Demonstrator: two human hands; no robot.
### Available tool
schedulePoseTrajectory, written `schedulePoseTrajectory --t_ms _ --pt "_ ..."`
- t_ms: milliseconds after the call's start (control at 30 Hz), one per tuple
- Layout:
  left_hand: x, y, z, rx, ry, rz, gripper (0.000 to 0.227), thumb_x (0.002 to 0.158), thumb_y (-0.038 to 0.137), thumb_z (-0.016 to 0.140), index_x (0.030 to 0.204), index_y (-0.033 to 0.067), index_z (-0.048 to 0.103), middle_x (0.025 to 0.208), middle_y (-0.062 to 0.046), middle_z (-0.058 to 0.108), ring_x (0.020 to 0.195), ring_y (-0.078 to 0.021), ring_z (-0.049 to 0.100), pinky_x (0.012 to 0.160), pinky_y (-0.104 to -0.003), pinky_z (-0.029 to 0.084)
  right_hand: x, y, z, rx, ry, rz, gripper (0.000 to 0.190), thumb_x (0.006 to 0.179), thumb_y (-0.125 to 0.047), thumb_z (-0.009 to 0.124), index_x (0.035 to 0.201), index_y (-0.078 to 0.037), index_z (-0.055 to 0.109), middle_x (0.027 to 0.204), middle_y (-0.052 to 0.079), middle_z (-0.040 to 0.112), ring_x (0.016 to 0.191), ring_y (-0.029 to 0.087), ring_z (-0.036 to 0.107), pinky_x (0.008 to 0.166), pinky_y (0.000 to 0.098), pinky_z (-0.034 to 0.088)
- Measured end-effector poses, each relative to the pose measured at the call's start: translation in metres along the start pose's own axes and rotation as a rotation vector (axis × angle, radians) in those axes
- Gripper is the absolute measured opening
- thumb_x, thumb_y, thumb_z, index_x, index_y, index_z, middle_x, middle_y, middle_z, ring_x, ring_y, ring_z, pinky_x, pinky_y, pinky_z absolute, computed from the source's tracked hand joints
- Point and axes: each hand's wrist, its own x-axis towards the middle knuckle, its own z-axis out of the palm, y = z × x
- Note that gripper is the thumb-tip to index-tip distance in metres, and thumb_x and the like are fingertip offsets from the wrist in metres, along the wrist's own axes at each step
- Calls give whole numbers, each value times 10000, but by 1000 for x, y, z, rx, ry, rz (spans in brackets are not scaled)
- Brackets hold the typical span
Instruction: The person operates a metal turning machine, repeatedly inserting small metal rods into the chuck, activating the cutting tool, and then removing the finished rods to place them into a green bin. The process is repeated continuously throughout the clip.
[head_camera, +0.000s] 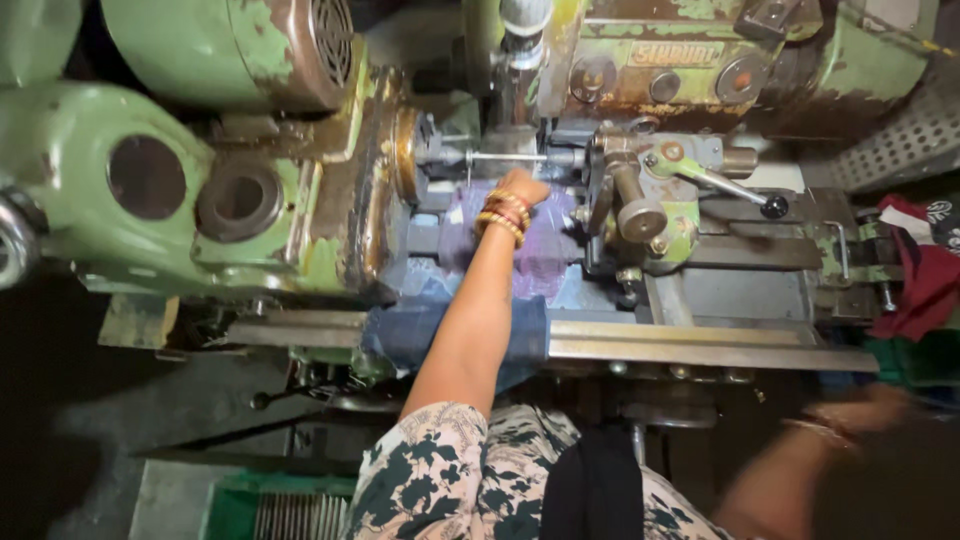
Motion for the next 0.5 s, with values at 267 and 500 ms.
schedulePoseTrajectory --t_ms 267,500 --pt "-201 48 -140 -39 374 362 619 750 266 918 1137 -20 529 915 -202 734 900 -416 709 784 -499 554 -98 38 26 -286 -132 238 297 976 -195 633 1220 -38 696 1157 260 682 1056 478 652 907 528 527" --pt "-352 -140 -231 -757 934 356 302 954 91 746 1226 44 624 1119 -26 726 941 -130 740 773 -273 628 -223 35 95 -133 -434 22 326 913 -333 722 1155 -114 709 1142 185 730 1066 370 703 915 463 537"
